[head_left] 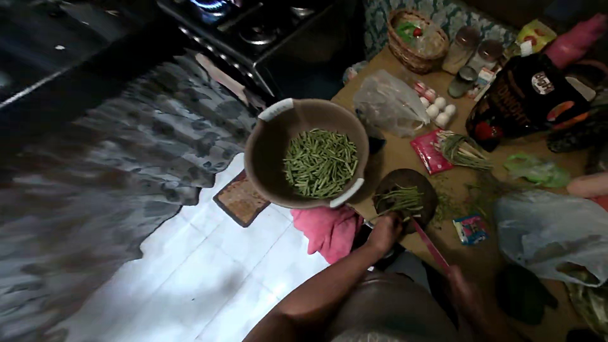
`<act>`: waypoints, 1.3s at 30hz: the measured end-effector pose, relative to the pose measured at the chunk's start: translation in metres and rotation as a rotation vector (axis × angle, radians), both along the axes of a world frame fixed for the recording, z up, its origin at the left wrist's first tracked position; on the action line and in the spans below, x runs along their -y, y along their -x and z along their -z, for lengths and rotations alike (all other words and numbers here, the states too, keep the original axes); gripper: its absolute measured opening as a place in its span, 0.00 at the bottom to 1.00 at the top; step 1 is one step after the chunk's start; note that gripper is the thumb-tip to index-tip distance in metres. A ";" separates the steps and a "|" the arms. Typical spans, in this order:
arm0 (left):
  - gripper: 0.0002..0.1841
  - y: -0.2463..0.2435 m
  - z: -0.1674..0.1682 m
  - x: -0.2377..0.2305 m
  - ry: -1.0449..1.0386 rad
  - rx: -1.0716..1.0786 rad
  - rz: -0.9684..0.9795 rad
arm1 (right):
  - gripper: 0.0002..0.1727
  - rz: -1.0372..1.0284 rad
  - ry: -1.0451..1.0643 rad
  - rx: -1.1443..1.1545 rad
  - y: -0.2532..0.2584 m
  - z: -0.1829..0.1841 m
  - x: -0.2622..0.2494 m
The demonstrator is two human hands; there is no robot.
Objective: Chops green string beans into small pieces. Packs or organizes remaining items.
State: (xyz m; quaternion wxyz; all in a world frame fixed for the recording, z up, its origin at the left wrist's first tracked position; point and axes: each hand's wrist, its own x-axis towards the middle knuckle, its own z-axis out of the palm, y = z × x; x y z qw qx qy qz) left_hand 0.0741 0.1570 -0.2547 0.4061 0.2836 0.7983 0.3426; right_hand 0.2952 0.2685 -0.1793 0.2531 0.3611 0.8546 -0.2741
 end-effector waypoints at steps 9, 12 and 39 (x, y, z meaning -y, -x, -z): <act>0.19 -0.002 -0.011 0.018 -0.032 0.067 -0.004 | 0.21 -0.057 -0.071 0.108 0.008 -0.008 0.012; 0.14 -0.001 -0.013 0.027 -0.035 -0.028 0.003 | 0.23 -0.062 0.005 0.256 0.025 -0.021 0.009; 0.14 0.014 0.006 0.017 -0.074 -0.071 0.105 | 0.23 -0.076 0.075 0.247 0.020 -0.018 0.013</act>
